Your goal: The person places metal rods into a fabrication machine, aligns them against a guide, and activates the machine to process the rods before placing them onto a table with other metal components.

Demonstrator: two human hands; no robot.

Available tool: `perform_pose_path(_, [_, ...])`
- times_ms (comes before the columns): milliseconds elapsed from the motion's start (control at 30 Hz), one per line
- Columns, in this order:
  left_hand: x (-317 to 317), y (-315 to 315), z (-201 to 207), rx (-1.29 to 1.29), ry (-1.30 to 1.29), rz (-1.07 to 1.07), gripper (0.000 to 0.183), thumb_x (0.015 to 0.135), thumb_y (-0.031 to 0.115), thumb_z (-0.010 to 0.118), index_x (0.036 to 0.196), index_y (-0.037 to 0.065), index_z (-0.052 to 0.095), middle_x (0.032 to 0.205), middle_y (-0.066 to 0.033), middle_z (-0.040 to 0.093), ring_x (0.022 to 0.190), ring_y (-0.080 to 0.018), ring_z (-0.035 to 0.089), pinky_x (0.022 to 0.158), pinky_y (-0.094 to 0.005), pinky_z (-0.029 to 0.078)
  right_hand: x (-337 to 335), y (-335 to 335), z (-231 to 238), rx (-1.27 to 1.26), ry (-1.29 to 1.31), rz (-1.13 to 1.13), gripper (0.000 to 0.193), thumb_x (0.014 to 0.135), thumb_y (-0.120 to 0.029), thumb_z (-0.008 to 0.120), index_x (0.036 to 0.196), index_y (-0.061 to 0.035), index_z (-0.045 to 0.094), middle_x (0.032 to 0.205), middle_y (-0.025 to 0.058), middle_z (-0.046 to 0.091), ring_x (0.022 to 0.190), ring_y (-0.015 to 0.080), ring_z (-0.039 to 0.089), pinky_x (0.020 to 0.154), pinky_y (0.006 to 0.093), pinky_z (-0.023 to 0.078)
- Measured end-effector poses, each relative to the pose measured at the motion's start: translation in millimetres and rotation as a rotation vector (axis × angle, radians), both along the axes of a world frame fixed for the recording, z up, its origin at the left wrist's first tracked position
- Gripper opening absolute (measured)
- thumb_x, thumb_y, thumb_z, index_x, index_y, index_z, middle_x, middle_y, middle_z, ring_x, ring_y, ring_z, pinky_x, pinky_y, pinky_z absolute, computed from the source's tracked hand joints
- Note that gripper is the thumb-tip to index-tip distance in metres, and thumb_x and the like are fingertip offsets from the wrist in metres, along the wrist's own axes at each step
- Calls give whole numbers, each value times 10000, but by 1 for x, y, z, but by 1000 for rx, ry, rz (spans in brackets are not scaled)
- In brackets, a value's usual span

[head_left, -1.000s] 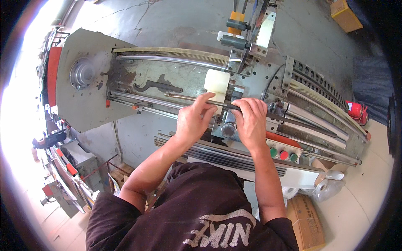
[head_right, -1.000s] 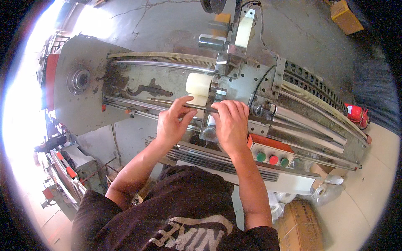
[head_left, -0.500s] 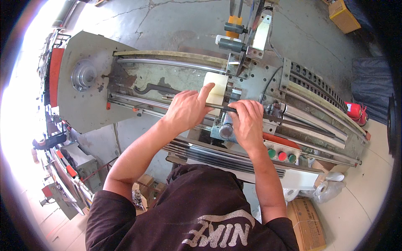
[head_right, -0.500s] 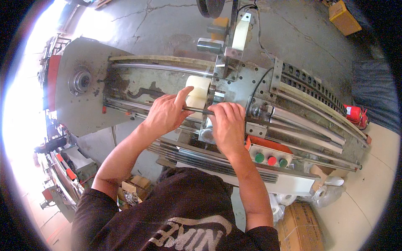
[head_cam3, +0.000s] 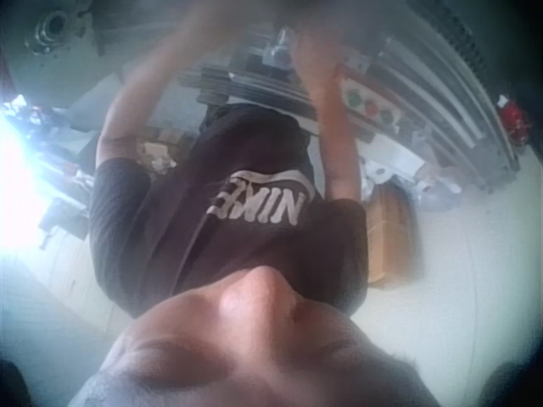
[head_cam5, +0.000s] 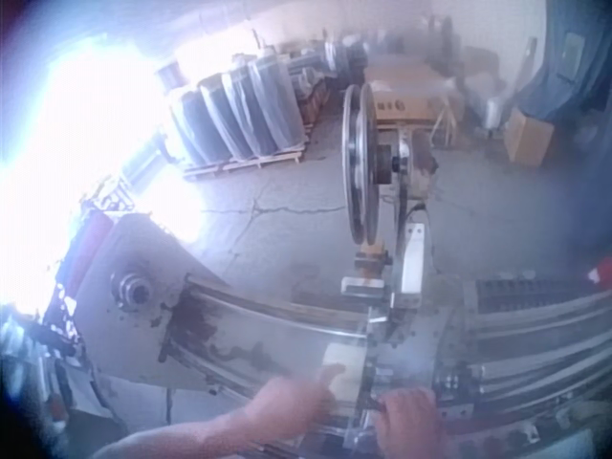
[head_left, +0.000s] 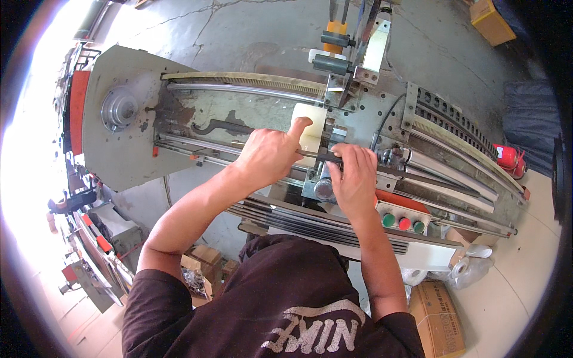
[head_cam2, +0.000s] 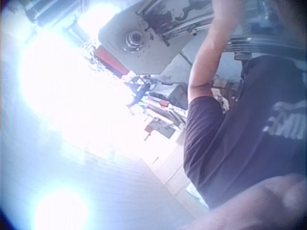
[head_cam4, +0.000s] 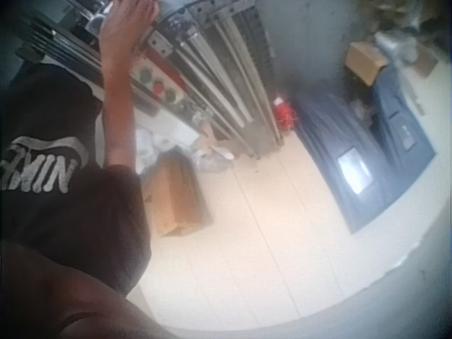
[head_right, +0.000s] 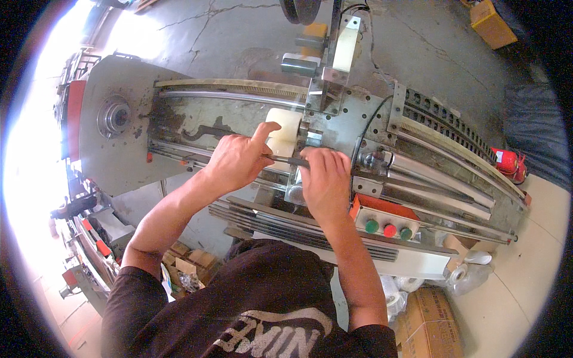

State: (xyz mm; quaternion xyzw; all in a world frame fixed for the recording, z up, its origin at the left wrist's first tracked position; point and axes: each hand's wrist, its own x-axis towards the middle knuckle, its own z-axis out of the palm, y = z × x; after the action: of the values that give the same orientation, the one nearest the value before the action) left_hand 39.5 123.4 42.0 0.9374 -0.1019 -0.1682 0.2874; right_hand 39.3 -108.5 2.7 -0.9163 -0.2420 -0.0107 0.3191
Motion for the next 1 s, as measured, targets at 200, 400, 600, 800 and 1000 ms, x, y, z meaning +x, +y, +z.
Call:
perform_pose_path(200, [6, -4, -27, 40, -302, -2, 634, 791, 17, 744, 1349, 70, 447, 786, -73, 722, 817, -346, 721, 785, -459, 552, 14, -7, 4, -175, -34, 101, 287, 937, -216, 734, 1180, -82, 660, 1111, 89, 715, 1078, 309, 658, 1023, 462, 434])
perform_pose_path(400, [4, 1, -29, -96, -322, 18, 575, 843, 91, 774, 1339, 64, 484, 907, -112, 714, 941, -359, 704, 835, -481, 545, 21, -13, -7, -80, 38, 88, 193, 934, -200, 728, 1091, -92, 695, 1021, 92, 726, 1024, 310, 669, 996, 452, 435])
perform_pose_path(600, [-4, 49, -24, 132, -48, 15, 217, 999, 246, 659, 1090, 52, 696, 950, -145, 730, 984, -380, 698, 872, -495, 544, 17, -8, -18, 14, -53, 14, 195, 887, -152, 768, 1058, -97, 692, 1011, 78, 719, 1029, 303, 659, 1006, 456, 430])
perform_pose_path(800, [1, 47, -39, 168, -301, -67, 129, 916, 172, 741, 953, 70, 670, 885, -119, 715, 887, -336, 685, 856, -462, 523, 14, -9, -12, -66, 3, -78, 299, 892, -189, 777, 1152, -81, 678, 1128, 92, 691, 1114, 309, 625, 1071, 483, 400])
perform_pose_path(1000, [10, 37, -53, 222, -416, 19, 189, 830, 156, 798, 928, 85, 653, 888, -81, 676, 917, -316, 653, 843, -463, 515, 18, -28, -26, -272, -219, -33, 263, 917, -174, 747, 1156, -77, 693, 1150, 85, 694, 1163, 278, 618, 1095, 500, 380])
